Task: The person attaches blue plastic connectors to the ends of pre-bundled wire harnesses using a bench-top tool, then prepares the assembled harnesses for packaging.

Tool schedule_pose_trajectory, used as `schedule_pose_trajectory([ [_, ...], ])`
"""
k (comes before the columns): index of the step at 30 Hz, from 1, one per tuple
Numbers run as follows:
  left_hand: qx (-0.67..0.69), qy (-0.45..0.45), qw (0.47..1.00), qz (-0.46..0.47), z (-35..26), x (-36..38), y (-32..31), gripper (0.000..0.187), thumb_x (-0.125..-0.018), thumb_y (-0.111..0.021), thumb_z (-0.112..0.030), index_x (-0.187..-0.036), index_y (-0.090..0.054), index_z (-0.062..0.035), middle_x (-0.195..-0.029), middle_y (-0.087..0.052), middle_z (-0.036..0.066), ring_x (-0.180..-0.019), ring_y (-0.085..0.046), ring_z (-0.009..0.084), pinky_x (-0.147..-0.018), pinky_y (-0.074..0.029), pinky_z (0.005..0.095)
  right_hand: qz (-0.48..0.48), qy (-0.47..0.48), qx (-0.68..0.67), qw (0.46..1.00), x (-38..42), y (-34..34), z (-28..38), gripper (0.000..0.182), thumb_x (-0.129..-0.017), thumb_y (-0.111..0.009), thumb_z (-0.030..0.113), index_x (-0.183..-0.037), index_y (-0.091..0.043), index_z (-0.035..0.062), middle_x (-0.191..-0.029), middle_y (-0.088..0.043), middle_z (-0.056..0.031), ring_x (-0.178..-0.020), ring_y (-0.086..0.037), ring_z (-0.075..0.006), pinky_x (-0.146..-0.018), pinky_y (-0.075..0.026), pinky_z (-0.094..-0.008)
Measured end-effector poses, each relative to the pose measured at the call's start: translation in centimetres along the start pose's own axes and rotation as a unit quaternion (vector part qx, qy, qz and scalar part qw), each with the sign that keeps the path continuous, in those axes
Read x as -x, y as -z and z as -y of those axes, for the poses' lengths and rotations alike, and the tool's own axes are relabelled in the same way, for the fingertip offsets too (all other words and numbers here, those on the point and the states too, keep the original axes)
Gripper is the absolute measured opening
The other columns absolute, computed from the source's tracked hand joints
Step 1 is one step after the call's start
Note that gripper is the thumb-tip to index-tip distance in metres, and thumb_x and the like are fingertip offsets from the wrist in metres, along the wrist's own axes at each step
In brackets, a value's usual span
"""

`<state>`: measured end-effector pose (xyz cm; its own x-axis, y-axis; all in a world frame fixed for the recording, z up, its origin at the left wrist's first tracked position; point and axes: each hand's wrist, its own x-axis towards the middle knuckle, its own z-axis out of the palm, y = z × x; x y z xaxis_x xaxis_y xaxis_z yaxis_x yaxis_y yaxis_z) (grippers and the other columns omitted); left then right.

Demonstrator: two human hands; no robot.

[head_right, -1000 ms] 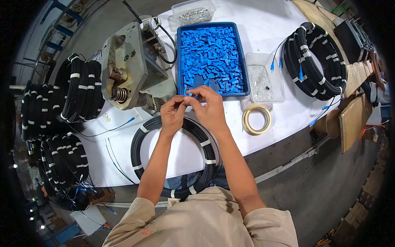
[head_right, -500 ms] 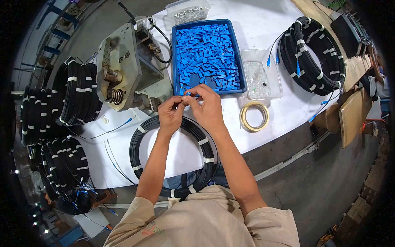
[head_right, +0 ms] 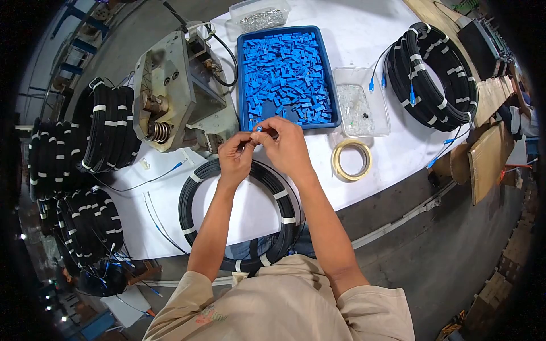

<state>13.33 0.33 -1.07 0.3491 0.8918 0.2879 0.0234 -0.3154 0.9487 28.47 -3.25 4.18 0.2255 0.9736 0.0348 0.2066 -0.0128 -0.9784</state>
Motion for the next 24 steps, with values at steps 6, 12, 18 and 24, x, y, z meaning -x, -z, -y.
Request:
schedule_pose_trajectory([
  [6, 0.019, -0.010, 1.000, -0.016, 0.4, 0.1, 0.0, 0.009, -0.092, -0.059, 0.009, -0.096, -0.065, 0.0046, -0.090, -0.068, 0.004, -0.082, -0.061, 0.0071, -0.075, -0.050, 0.0228, -0.082, 0.043, -0.005, 0.996, 1.1, -1.9, 0.2, 0.013, -0.086, -0.072, 0.007, -0.092, -0.068, -0.0035, -0.083, -0.069, -0.0109, -0.074, -0.067, -0.0172, -0.061, -0.052, -0.0276],
  [12, -0.014, -0.028, 0.999, -0.008, -0.1, 0.1, 0.0, 0.010, -0.091, -0.060, 0.010, -0.096, -0.066, 0.0046, -0.090, -0.068, 0.005, -0.082, -0.060, 0.0070, -0.075, -0.050, 0.0226, -0.045, 0.014, 0.004, 0.999, 0.6, -0.8, -0.1, 0.011, -0.087, -0.071, 0.005, -0.092, -0.067, -0.0034, -0.080, -0.068, -0.0082, -0.066, -0.065, -0.0113, -0.053, -0.052, -0.0251],
  [18, -0.030, -0.014, 0.999, -0.022, -0.8, 0.0, -0.1, 0.010, -0.089, -0.060, 0.009, -0.095, -0.066, 0.0040, -0.085, -0.069, 0.007, -0.078, -0.063, 0.0091, -0.071, -0.050, 0.0238, -0.090, 0.025, -0.009, 0.996, 0.8, -2.1, 0.3, 0.012, -0.085, -0.070, 0.005, -0.087, -0.064, -0.0053, -0.081, -0.066, -0.0163, -0.072, -0.069, -0.0258, -0.059, -0.056, -0.0327],
  [24, -0.005, -0.008, 1.000, -0.015, 0.1, 0.1, -0.2, 0.011, -0.091, -0.058, 0.009, -0.096, -0.066, 0.0040, -0.085, -0.069, 0.004, -0.079, -0.062, 0.0072, -0.071, -0.050, 0.0225, -0.055, 0.009, -0.027, 0.998, 0.5, -1.3, -0.4, 0.013, -0.085, -0.070, 0.005, -0.088, -0.064, -0.0057, -0.081, -0.067, -0.0159, -0.072, -0.069, -0.0232, -0.059, -0.055, -0.0327],
])
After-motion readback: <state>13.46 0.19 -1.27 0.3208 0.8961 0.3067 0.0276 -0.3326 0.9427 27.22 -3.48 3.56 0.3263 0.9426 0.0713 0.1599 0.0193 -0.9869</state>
